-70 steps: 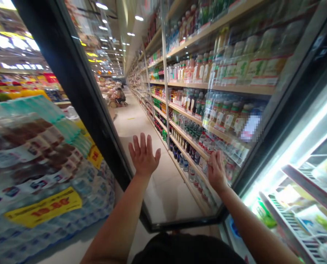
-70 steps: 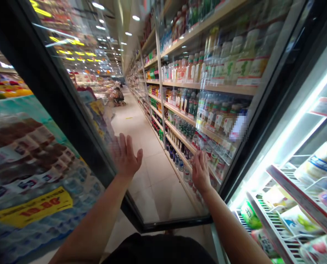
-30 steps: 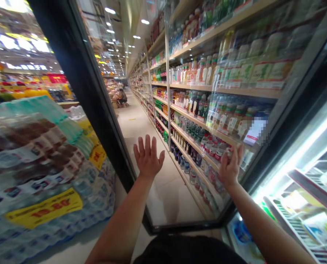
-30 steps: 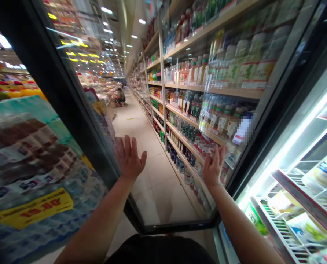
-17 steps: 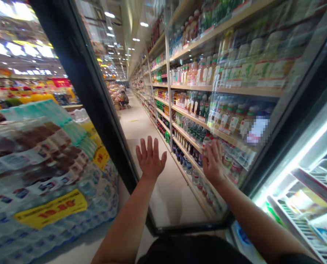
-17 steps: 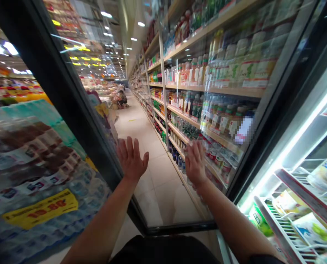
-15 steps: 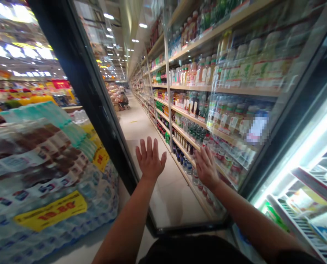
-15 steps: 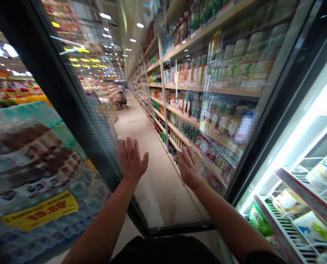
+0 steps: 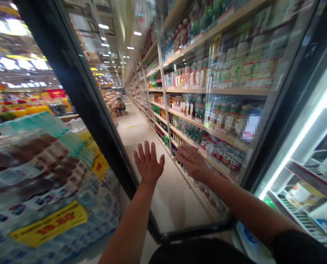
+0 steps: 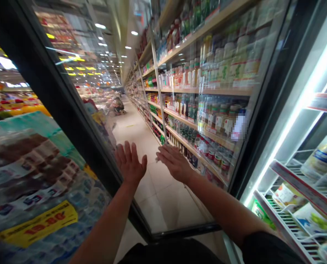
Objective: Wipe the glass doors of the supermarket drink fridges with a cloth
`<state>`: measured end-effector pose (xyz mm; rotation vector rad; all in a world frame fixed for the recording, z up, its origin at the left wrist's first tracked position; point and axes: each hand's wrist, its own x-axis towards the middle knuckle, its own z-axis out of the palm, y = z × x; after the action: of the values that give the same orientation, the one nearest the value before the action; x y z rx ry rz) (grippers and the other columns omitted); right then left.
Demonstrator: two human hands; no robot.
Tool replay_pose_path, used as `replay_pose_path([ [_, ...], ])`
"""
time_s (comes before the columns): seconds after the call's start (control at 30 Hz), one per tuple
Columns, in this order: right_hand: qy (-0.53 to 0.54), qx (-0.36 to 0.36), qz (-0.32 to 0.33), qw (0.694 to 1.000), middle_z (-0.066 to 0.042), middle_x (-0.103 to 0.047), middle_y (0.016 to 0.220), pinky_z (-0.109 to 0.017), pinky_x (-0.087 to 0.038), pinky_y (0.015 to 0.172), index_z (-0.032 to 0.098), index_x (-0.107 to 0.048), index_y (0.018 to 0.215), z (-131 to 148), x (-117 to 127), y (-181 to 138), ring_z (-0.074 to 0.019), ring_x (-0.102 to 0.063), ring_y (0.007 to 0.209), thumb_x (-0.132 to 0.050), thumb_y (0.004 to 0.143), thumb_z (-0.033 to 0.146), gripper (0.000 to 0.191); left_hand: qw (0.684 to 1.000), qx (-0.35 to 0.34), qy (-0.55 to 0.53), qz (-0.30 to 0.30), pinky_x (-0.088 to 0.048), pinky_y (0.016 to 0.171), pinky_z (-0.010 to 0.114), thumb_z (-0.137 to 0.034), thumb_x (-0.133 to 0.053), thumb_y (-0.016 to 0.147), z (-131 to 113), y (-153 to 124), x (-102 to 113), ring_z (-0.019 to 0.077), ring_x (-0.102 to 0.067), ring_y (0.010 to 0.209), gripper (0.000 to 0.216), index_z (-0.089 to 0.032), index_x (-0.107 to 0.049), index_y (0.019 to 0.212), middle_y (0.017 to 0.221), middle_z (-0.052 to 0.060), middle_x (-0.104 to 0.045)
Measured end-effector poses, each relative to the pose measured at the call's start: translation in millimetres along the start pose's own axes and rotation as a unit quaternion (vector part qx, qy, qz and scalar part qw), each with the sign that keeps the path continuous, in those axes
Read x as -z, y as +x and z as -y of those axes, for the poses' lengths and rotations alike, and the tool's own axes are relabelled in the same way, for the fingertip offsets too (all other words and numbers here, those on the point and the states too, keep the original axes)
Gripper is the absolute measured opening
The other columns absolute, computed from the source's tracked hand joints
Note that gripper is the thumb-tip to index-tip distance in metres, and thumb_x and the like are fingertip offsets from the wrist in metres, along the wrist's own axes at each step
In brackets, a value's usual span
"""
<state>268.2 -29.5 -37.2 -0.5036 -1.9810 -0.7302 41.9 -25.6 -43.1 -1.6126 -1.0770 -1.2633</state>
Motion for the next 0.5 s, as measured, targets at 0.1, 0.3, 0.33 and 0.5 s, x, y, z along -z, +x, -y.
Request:
replay_pose_path([
  [0.1, -0.017, -0.063, -0.094, 0.993, -0.014, -0.042, 0.155, -0.05, -0.035, 0.124, 0.02, -0.028, 0.159, -16, 10, 37, -0.0251, -0.03, 0.151, -0.046, 0.099, 0.012, 0.063, 1.0, 0.011, 0.004, 0.014, -0.011, 0.125, 0.056, -0.041, -0.053, 0.099, 2, -1, -1, 0.0325, -0.011, 0.154, 0.066, -0.013, -0.035, 0.156, 0.159, 0.019, -0.034],
  [0.3, 0.008, -0.034, -0.115, 0.993, -0.01, -0.057, 0.142, -0.048, -0.036, 0.125, 0.019, -0.039, 0.153, -14, 6, 63, -0.0219, -0.034, 0.15, -0.049, 0.098, 0.009, 0.057, 0.999, -0.014, 0.038, -0.001, -0.014, 0.125, 0.055, -0.04, -0.05, 0.101, 2, 0, -1, 0.0315, -0.011, 0.154, 0.069, -0.013, -0.026, 0.159, 0.16, 0.019, -0.032],
  [0.33, 0.015, -0.003, -0.077, 0.997, -0.01, -0.058, 0.142, -0.045, -0.036, 0.125, 0.017, -0.04, 0.152, -12, 4, 64, -0.0205, -0.034, 0.15, -0.049, 0.098, 0.009, 0.055, 0.999, -0.012, 0.032, 0.001, -0.014, 0.125, 0.055, -0.04, -0.05, 0.101, 3, 0, -1, 0.0316, -0.011, 0.154, 0.068, -0.013, -0.027, 0.159, 0.16, 0.019, -0.032],
  [0.5, -0.033, -0.053, -0.112, 0.992, -0.007, -0.047, 0.152, -0.051, -0.026, 0.128, 0.023, -0.05, 0.144, -23, 11, 100, -0.0209, -0.019, 0.155, -0.046, 0.102, 0.016, 0.043, 1.0, 0.005, 0.011, 0.009, -0.013, 0.125, 0.057, -0.04, -0.053, 0.099, 3, -1, -2, 0.0329, -0.013, 0.154, 0.067, -0.015, -0.031, 0.158, 0.159, 0.019, -0.034],
])
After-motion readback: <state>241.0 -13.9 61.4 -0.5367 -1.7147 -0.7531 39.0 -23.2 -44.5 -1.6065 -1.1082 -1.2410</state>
